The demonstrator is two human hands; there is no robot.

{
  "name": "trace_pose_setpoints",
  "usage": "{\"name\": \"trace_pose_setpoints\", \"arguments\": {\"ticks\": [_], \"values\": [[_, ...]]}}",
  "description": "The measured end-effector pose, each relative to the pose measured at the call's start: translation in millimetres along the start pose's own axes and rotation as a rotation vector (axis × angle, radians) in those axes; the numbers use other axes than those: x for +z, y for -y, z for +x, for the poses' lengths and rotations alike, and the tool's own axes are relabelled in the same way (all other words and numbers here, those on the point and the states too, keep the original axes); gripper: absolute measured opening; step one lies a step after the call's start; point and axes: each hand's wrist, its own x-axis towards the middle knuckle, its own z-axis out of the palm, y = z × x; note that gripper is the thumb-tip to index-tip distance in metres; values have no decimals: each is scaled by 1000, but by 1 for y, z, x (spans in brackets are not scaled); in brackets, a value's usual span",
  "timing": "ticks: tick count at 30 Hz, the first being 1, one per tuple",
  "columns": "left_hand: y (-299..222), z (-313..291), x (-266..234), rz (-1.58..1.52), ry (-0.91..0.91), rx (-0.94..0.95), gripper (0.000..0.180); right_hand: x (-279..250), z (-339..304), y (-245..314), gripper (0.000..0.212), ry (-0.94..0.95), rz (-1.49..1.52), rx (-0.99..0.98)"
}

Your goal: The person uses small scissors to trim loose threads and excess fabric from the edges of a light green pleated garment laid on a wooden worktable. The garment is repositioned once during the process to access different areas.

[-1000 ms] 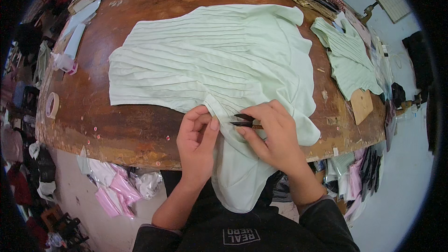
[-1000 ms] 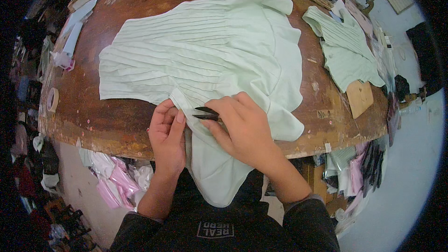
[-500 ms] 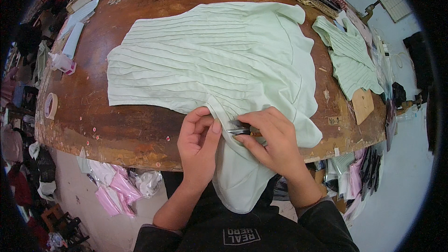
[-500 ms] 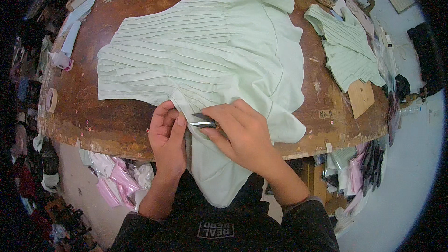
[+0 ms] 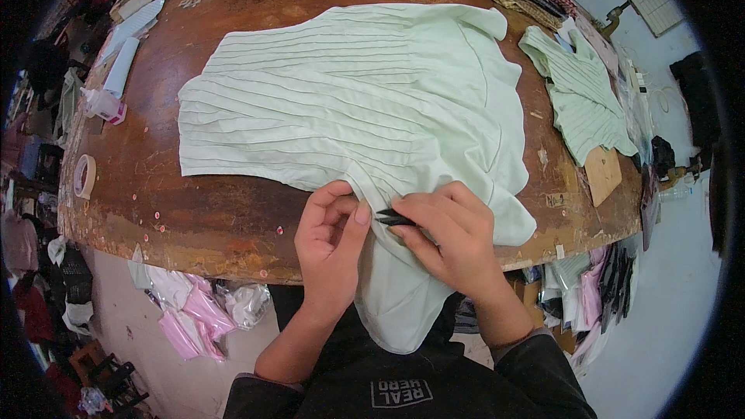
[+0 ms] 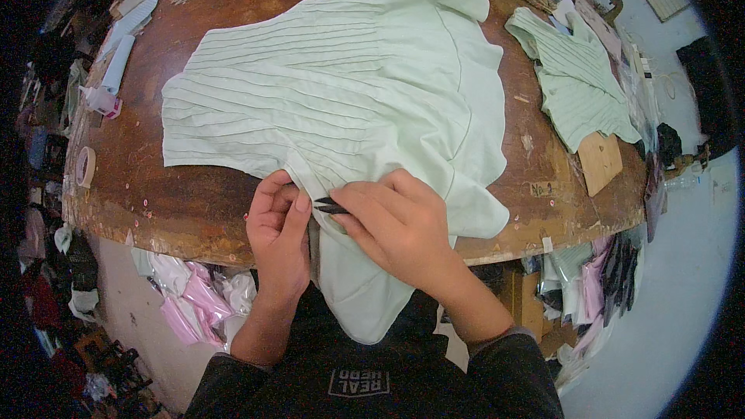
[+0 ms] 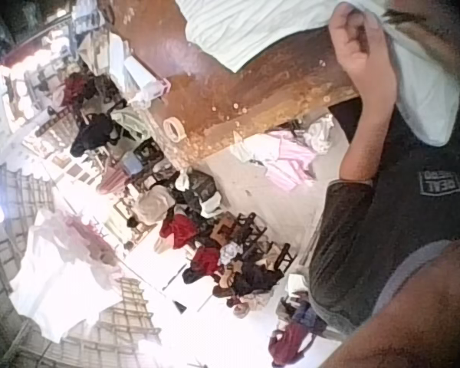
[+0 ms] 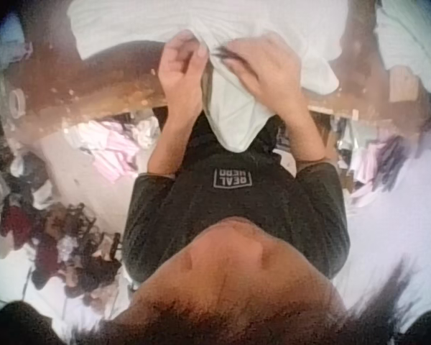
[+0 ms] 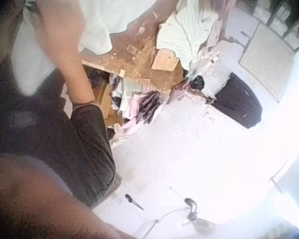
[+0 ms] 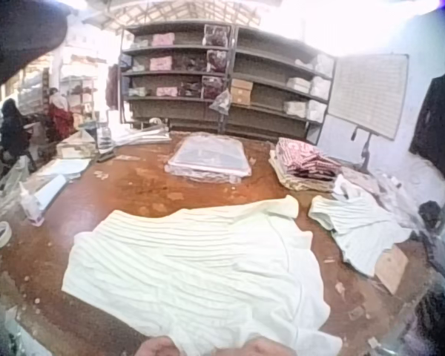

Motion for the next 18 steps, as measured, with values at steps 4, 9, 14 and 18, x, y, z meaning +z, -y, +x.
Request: {"name": "trace_pose_setpoints", "arguments": {"ticks": [4,9,14,18], "values": [[-1,0,1,-18,6,6,33,3,-2,-1,32,-33,-49,-42],[0,-1,1,-28,11,16,33,4,-4,-1,33,-58,-73,-63],[0,-1,1,-17,2,-15,32,4,-6,-1,33,-77,-119,-90],[-1,-2,2,-26,3,-26,28,3,-7,0,34,-46,-68,-34]]}}
